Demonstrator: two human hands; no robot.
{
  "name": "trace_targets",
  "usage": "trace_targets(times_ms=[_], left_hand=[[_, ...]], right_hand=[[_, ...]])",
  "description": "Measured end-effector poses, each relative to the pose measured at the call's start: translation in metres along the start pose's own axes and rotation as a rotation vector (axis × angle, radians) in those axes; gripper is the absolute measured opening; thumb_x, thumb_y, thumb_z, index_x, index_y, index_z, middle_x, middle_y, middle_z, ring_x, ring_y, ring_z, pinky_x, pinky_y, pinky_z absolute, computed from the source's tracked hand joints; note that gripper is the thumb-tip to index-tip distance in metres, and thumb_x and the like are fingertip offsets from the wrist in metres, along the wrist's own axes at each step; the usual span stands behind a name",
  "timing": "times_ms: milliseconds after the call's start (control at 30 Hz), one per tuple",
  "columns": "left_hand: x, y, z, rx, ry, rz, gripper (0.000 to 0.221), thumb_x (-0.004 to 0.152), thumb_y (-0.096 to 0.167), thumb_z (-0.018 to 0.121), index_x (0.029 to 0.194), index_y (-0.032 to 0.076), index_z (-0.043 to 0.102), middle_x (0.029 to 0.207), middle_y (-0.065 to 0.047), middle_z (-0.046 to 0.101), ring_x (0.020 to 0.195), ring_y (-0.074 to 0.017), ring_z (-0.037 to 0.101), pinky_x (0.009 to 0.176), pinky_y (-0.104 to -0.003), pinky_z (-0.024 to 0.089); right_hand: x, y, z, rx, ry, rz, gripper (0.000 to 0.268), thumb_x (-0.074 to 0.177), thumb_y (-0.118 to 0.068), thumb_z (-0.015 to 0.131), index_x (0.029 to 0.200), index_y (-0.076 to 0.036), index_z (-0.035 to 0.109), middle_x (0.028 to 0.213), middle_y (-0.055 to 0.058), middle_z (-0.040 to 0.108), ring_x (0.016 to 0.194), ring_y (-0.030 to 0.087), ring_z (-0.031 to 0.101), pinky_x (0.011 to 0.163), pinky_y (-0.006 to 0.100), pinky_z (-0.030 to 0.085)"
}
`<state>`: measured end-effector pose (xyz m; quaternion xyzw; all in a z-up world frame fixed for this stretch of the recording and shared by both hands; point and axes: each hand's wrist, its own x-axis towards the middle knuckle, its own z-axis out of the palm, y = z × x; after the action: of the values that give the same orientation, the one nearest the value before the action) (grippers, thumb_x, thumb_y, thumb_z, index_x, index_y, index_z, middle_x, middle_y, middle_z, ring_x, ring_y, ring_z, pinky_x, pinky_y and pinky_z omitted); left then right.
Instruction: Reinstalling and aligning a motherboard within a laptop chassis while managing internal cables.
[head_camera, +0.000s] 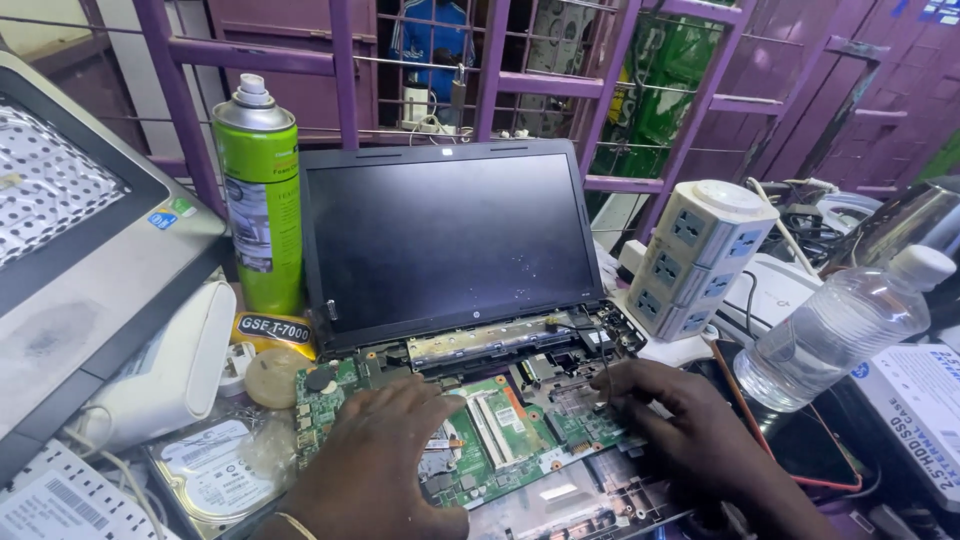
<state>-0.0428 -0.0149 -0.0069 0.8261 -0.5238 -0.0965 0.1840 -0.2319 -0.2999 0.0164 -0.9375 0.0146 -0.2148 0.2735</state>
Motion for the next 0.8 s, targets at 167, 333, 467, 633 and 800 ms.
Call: trace_targets(times_ms=[167,333,467,633,800], left_hand=[[-0.005,0.006,-0.001,0.044,0.231,0.193,0.109,0.052,0.057,0.091,0.148,0.02,0.056,0.146,-0.014,0.058,0.142,-0.0362,0.042,0.118,-0.057,0.02],[-0.016,0.024,-0.02,0.0,0.227,0.213,0.099,0.06,0.047,0.081,0.151,0.017,0.054,0.149,-0.015,0.056,0.143,-0.0375,0.04,0.117,-0.059,0.021],[-0.019,0.026,-0.021,0.027,0.23,0.215,0.1,0.059,0.049,0.079,0.151,0.017,0.054,0.15,-0.015,0.055,0.143,-0.0359,0.042,0.117,-0.058,0.021],[-0.02,0.028,-0.025,0.018,0.254,0.24,0.104,0.06,0.048,0.081,0.153,0.014,0.051,0.153,-0.017,0.052,0.145,-0.0361,0.039,0.117,-0.058,0.02],[-0.019,0.028,-0.022,0.065,0.275,0.264,0.106,0.059,0.05,0.082,0.154,0.014,0.049,0.151,-0.018,0.053,0.144,-0.0362,0.041,0.116,-0.059,0.02]], right_hand=[[0.002,-0.003,-0.005,0.088,0.029,0.293,0.023,0.093,-0.022,0.066,0.103,-0.018,0.086,0.1,0.0,0.092,0.093,0.014,0.083,0.085,0.03,0.061],[0.007,-0.012,-0.011,0.469,-0.071,0.697,0.035,0.099,-0.019,0.066,0.101,0.007,0.09,0.076,0.018,0.074,0.043,0.023,0.051,0.04,0.03,0.041],[0.007,0.016,-0.014,0.723,-0.237,0.723,0.038,0.099,-0.019,0.063,0.11,0.011,0.084,0.059,0.025,0.07,0.043,0.027,0.062,0.038,0.031,0.043],[0.01,0.028,-0.021,0.868,-0.321,0.64,0.032,0.093,-0.008,0.067,0.113,0.013,0.08,0.071,0.024,0.072,0.05,0.036,0.072,0.041,0.037,0.053],[0.006,0.028,-0.014,0.878,-0.275,0.715,0.023,0.093,-0.003,0.07,0.106,0.012,0.08,0.066,0.02,0.066,0.052,0.039,0.074,0.038,0.032,0.047]])
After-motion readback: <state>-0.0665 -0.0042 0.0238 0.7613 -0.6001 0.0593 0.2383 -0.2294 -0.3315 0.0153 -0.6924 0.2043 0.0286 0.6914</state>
